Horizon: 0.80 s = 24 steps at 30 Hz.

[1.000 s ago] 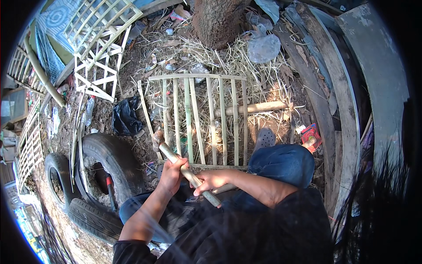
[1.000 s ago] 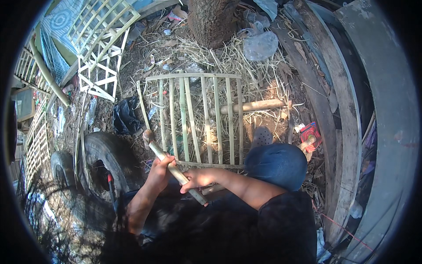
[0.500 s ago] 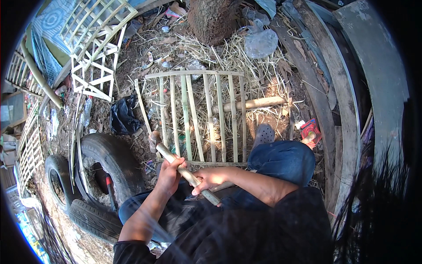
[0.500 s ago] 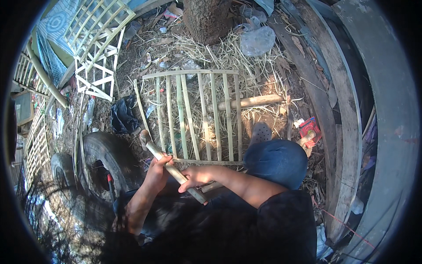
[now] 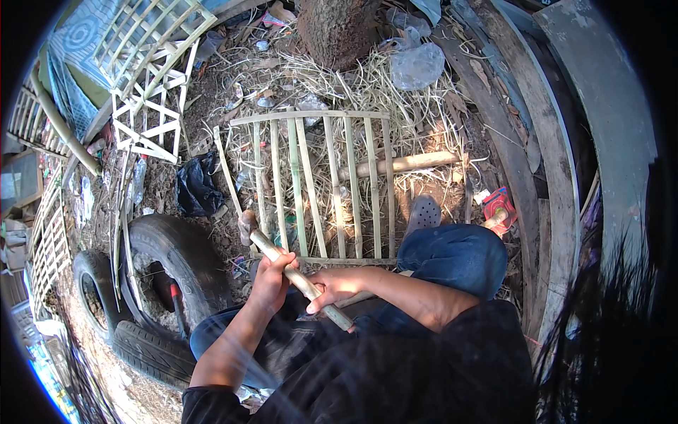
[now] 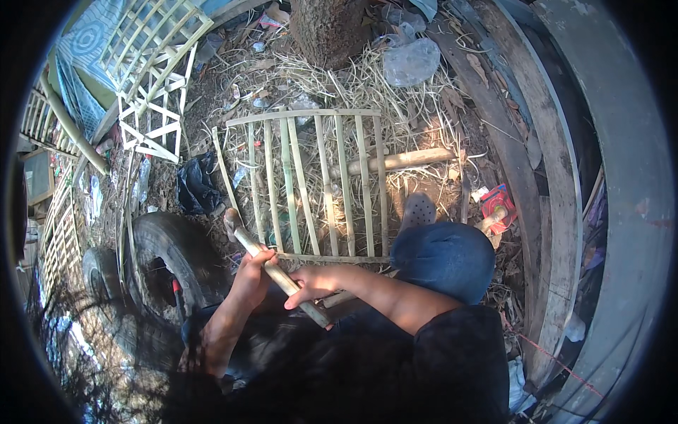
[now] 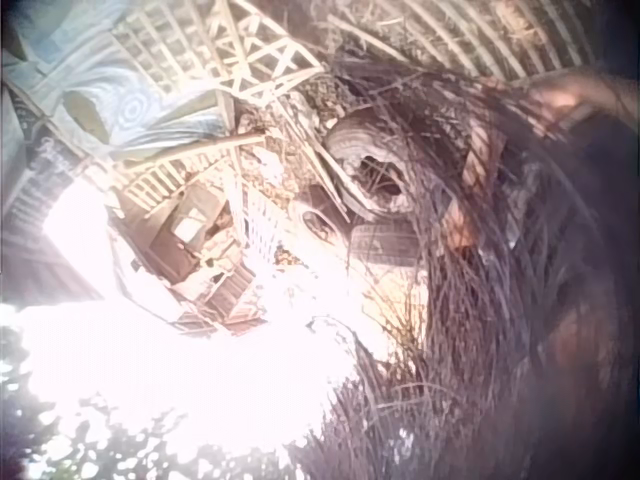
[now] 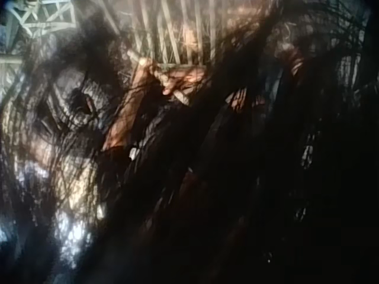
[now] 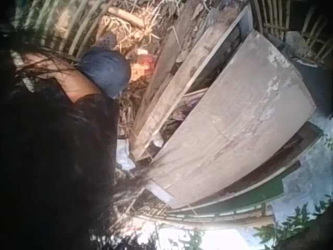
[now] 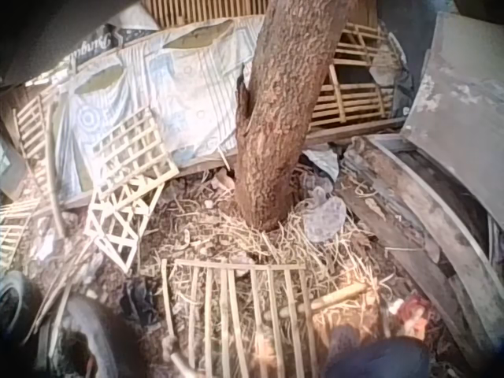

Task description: The person assembles a bamboo lattice structure by aligning bamboo strips and hammering nails into them using a hammer.

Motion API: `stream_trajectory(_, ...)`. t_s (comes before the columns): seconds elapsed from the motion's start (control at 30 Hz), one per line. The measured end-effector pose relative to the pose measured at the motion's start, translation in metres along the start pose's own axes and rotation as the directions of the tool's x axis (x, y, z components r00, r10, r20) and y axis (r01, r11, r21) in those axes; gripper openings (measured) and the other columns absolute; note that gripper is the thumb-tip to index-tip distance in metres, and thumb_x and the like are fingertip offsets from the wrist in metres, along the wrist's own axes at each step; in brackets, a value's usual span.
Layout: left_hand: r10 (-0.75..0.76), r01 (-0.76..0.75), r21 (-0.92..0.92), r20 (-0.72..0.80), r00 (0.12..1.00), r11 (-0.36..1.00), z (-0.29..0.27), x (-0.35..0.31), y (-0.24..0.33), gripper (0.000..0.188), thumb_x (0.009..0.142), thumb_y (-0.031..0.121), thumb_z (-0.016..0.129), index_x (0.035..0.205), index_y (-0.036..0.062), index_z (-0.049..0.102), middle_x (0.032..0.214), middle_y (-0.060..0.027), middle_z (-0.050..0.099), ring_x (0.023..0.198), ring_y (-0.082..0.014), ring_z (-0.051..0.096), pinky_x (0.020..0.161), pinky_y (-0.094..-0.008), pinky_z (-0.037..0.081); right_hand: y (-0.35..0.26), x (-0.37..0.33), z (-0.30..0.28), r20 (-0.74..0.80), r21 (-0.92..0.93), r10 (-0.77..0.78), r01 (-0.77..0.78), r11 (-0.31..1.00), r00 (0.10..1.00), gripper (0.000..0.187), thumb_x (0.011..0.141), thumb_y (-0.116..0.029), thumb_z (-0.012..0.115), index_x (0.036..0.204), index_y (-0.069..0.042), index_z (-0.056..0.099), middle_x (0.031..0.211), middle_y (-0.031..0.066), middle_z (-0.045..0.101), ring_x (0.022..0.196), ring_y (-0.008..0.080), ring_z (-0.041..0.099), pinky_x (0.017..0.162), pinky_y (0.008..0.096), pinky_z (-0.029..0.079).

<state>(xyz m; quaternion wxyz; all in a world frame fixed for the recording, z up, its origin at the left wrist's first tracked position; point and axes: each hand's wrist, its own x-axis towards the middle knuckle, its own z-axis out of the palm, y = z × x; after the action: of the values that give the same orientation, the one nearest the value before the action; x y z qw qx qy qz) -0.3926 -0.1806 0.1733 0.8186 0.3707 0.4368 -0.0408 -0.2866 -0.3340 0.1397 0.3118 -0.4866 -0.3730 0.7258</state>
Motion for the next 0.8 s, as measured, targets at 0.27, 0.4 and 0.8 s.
stream_trajectory(0.27,-0.011,0.011,0.002,0.007,1.000,1.000,0.004,-0.003,0.001,0.013,0.091,0.009,0.061,0.093,0.0089,0.048,0.080,-0.0025,0.058,0.076,-0.0114,0.056,0.072,-0.0276,0.045,0.006,0.002,0.003,-0.023,-0.004,-0.008,0.008,1.000,1.000,0.067,0.075,-0.053,0.074,0.113,0.000,0.057,0.102,0.0144,0.065,0.097,0.0266,0.062,0.085,0.0381,0.049)
stream_trajectory(0.4,-0.036,0.036,-0.012,0.034,0.999,0.999,0.004,-0.002,0.001,0.013,0.091,0.009,0.060,0.093,0.0088,0.048,0.079,-0.0024,0.058,0.074,-0.0114,0.055,0.071,-0.0271,0.045,0.004,0.000,0.004,-0.012,0.006,0.025,-0.025,1.000,1.000,0.070,0.075,-0.053,0.074,0.119,-0.001,0.055,0.105,0.0150,0.065,0.099,0.0276,0.062,0.087,0.0384,0.049)
stream_trajectory(0.8,-0.037,0.035,0.023,0.047,0.998,0.999,0.006,0.000,-0.004,0.016,0.093,0.012,0.060,0.096,0.0104,0.045,0.078,-0.0019,0.056,0.067,-0.0117,0.053,0.062,-0.0272,0.044,0.018,0.006,0.011,-0.023,0.035,0.011,-0.010,0.999,1.000,0.049,0.079,-0.030,0.073,0.115,-0.003,0.054,0.096,0.0083,0.065,0.092,0.0195,0.063,0.085,0.0339,0.049)
